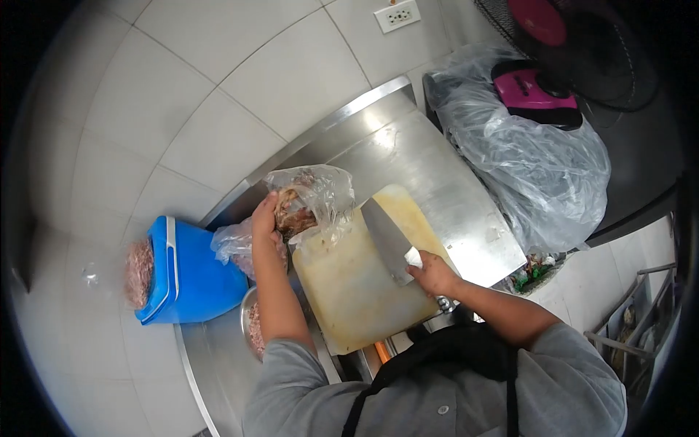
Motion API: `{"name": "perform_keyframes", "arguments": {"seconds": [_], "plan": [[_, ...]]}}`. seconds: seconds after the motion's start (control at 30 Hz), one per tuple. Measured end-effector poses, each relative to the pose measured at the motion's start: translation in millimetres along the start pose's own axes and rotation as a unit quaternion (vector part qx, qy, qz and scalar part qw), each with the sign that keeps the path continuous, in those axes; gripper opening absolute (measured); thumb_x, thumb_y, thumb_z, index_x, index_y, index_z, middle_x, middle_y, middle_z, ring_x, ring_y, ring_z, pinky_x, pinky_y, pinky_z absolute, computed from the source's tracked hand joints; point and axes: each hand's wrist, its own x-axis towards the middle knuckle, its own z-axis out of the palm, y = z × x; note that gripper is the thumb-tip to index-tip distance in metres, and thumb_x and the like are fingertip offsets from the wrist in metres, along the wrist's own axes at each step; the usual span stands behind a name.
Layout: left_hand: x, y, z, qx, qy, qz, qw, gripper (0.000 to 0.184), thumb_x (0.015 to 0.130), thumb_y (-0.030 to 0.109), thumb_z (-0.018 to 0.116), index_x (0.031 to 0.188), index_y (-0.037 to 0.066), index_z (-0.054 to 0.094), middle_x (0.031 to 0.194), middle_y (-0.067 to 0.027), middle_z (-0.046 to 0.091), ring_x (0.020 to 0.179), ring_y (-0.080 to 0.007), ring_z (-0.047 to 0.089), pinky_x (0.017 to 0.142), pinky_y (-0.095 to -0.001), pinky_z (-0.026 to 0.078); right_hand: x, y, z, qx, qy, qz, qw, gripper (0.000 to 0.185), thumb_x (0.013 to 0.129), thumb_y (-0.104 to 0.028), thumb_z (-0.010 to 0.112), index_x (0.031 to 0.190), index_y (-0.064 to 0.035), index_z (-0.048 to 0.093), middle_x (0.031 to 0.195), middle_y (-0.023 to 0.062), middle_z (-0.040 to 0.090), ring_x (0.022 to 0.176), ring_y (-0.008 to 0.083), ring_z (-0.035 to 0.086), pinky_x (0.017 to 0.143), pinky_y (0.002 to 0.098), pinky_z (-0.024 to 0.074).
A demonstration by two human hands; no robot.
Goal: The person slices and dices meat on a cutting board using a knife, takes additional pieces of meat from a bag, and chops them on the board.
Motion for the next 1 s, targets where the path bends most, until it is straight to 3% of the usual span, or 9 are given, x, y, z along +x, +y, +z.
{"name": "perform_keyframes", "arguments": {"seconds": [0.07,0.2,0.33,0.53,0.67,0.77,0.8,0.87,1.0], "plan": [[-26.7,3.0,-5.0,-0.191,0.086,-0.106,0.972,0.033,0.095,0.028,0.072,0.117,0.004,0.068,0.097,-0.0085,0.071,0.075,-0.0189,0.067,0.072,-0.0328,0.057,-0.8,-2.1,1.4,0.015,-0.005,0.001,1.000,0.042,0.101,-0.025,0.058,0.125,0.0078,0.050,0.090,0.0240,0.069,0.051,0.0250,0.065,0.052,0.0384,0.0564],[-70.0,7.4,-23.5,-0.133,0.086,-0.062,0.985,0.028,0.093,0.036,0.074,0.099,0.009,0.069,0.080,-0.0028,0.065,0.067,-0.0136,0.059,0.060,-0.0287,0.052,-0.5,-2.5,3.2,0.021,0.001,0.014,1.000,0.038,0.101,-0.025,0.058,0.118,0.0075,0.053,0.092,0.0214,0.068,0.052,0.0238,0.066,0.050,0.0367,0.0561],[-130.7,-5.4,-20.7,-0.186,0.128,-0.015,0.974,0.010,0.085,0.018,0.071,0.088,0.010,0.065,0.075,-0.0004,0.061,0.057,-0.0119,0.053,0.052,-0.0251,0.045,-3.6,-4.3,5.4,0.023,0.013,-0.013,1.000,0.037,0.100,-0.024,0.059,0.119,0.0075,0.054,0.089,0.0196,0.067,0.053,0.0236,0.066,0.048,0.0371,0.0547],[-193.7,-109.0,51.0,-0.277,0.116,-0.035,0.953,0.022,0.084,0.014,0.068,0.103,0.006,0.062,0.079,-0.0052,0.063,0.072,-0.0174,0.064,0.063,-0.0296,0.053,1.3,5.7,11.6,0.024,0.017,-0.039,0.999,0.031,0.099,-0.020,0.059,0.109,0.0082,0.054,0.076,0.0168,0.063,0.044,0.0233,0.061,0.045,0.0386,0.0521],[-223.8,-151.0,76.2,-0.387,0.098,-0.096,0.912,0.036,0.089,0.021,0.071,0.118,0.002,0.063,0.102,-0.0125,0.069,0.088,-0.0245,0.067,0.081,-0.0367,0.056,6.1,12.6,11.8,0.041,0.026,-0.053,0.997,0.026,0.099,-0.017,0.057,0.105,0.0082,0.054,0.069,0.0155,0.062,0.044,0.0237,0.060,0.044,0.0388,0.0503],[-216.8,-158.6,72.0,-0.058,0.226,-0.035,0.972,0.058,0.082,0.033,0.081,0.122,-0.006,0.064,0.113,-0.0181,0.071,0.102,-0.0323,0.068,0.091,-0.0407,0.053,9.1,16.6,10.6,0.047,0.013,-0.039,0.998,0.026,0.098,-0.016,0.058,0.105,0.0083,0.054,0.062,0.0140,0.059,0.041,0.0235,0.058,0.043,0.0401,0.0486],[-209.9,-152.4,66.2,-0.060,0.228,-0.036,0.971,0.058,0.082,0.033,0.081,0.122,-0.006,0.064,0.113,-0.0181,0.071,0.102,-0.0323,0.068,0.091,-0.0407,0.053,4.0,17.6,10.4,0.043,0.011,-0.038,0.998,0.026,0.098,-0.016,0.058,0.105,0.0083,0.054,0.062,0.0140,0.059,0.041,0.0235,0.058,0.043,0.0401,0.0486],[-195.8,-138.1,56.8,0.323,0.221,-0.044,0.919,0.068,0.075,0.043,0.083,0.116,-0.009,0.065,0.110,-0.0242,0.072,0.105,-0.0367,0.069,0.092,-0.0413,0.052,-14.8,11.3,4.1,0.021,-0.009,-0.021,1.000,0.026,0.098,-0.016,0.058,0.106,0.0083,0.053,0.061,0.0139,0.058,0.041,0.0234,0.058,0.043,0.0412,0.0480],[-195.8,-109.7,62.0,0.362,0.212,-0.107,0.901,0.081,0.072,0.059,0.076,0.112,-0.011,0.067,0.112,-0.0309,0.070,0.111,-0.0420,0.066,0.095,-0.0433,0.051,-61.5,-1.7,-7.7,-0.058,-0.074,-0.001,0.996,0.028,0.097,-0.016,0.059,0.108,0.0088,0.053,0.062,0.0131,0.058,0.040,0.0227,0.056,0.041,0.0386,0.0478]]}}
